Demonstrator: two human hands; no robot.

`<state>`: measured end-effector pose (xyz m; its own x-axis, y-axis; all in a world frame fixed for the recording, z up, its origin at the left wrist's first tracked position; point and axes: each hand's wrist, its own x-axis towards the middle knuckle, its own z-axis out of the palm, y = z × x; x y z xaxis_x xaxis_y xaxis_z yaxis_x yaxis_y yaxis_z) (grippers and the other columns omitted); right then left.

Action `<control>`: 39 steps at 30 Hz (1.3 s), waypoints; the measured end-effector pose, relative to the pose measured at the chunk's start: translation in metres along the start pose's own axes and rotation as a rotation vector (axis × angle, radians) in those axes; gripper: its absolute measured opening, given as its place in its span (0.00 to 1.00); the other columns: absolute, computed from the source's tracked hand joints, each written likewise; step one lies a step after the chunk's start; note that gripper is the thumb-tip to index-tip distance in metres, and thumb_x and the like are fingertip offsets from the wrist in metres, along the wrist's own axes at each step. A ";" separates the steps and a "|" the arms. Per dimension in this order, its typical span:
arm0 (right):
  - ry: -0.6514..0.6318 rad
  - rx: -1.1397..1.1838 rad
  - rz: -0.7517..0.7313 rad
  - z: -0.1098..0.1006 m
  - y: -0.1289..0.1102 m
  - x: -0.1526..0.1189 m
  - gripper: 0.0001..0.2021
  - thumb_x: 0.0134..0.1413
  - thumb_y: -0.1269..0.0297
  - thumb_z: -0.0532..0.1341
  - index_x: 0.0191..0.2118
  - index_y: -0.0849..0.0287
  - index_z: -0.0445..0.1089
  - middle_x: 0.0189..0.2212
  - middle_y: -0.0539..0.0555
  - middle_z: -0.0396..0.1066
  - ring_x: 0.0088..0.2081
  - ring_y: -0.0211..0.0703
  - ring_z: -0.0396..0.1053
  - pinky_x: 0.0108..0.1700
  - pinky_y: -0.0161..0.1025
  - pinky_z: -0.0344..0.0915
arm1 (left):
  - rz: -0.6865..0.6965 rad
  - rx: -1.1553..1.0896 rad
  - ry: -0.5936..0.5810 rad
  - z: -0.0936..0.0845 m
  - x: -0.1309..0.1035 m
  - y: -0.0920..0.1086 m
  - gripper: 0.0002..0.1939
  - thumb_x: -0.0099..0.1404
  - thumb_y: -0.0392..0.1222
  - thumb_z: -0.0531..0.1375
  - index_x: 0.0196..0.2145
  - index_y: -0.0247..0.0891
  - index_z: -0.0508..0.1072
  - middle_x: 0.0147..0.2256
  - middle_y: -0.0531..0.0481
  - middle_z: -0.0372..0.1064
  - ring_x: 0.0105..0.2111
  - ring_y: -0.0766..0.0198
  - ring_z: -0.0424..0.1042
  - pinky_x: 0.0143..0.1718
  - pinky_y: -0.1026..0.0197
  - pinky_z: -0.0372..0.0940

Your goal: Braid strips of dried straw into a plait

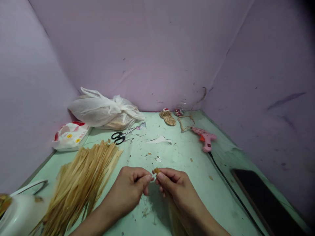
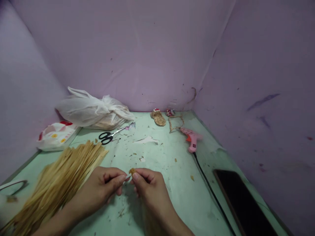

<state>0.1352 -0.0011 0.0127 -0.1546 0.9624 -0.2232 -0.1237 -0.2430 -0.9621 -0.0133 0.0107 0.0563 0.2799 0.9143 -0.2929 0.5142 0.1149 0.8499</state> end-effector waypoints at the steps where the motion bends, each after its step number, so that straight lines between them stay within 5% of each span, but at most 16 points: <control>1: 0.006 -0.050 -0.020 0.001 0.000 -0.001 0.12 0.47 0.59 0.60 0.25 0.63 0.72 0.16 0.48 0.60 0.19 0.31 0.55 0.21 0.30 0.52 | -0.006 0.004 -0.005 0.001 -0.001 0.000 0.16 0.57 0.45 0.52 0.18 0.34 0.68 0.14 0.58 0.57 0.12 0.75 0.52 0.15 0.69 0.47; 15: 0.039 -0.529 -0.461 0.007 0.002 -0.014 0.12 0.56 0.66 0.53 0.35 0.57 0.74 0.24 0.52 0.67 0.26 0.37 0.65 0.30 0.35 0.60 | -0.137 -0.189 0.064 0.012 -0.001 -0.002 0.15 0.54 0.49 0.54 0.18 0.35 0.66 0.12 0.58 0.58 0.09 0.74 0.53 0.12 0.69 0.47; 27: 0.101 -0.202 -0.143 0.008 -0.003 -0.013 0.10 0.47 0.58 0.60 0.28 0.58 0.77 0.25 0.55 0.73 0.30 0.43 0.67 0.33 0.38 0.61 | -0.029 -0.153 0.094 0.019 -0.005 -0.005 0.16 0.55 0.48 0.54 0.17 0.36 0.66 0.14 0.58 0.58 0.13 0.72 0.55 0.17 0.67 0.51; 34: 0.177 -0.070 -0.095 0.009 0.000 -0.014 0.08 0.43 0.59 0.64 0.26 0.59 0.75 0.24 0.54 0.74 0.29 0.43 0.68 0.34 0.39 0.62 | -0.157 -0.321 0.012 0.018 -0.004 -0.001 0.15 0.51 0.51 0.55 0.21 0.35 0.67 0.13 0.58 0.58 0.09 0.74 0.52 0.11 0.68 0.48; 39: 0.200 0.040 -0.031 0.009 -0.001 -0.011 0.11 0.37 0.58 0.67 0.22 0.62 0.72 0.18 0.51 0.69 0.22 0.36 0.62 0.26 0.35 0.59 | -0.160 -0.399 0.018 0.018 -0.002 -0.002 0.16 0.49 0.50 0.57 0.26 0.33 0.69 0.18 0.55 0.63 0.10 0.74 0.54 0.11 0.68 0.50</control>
<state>0.1283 -0.0124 0.0176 0.0474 0.9735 -0.2237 -0.1649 -0.2133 -0.9630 -0.0003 0.0014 0.0476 0.2059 0.8789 -0.4304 0.1947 0.3942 0.8982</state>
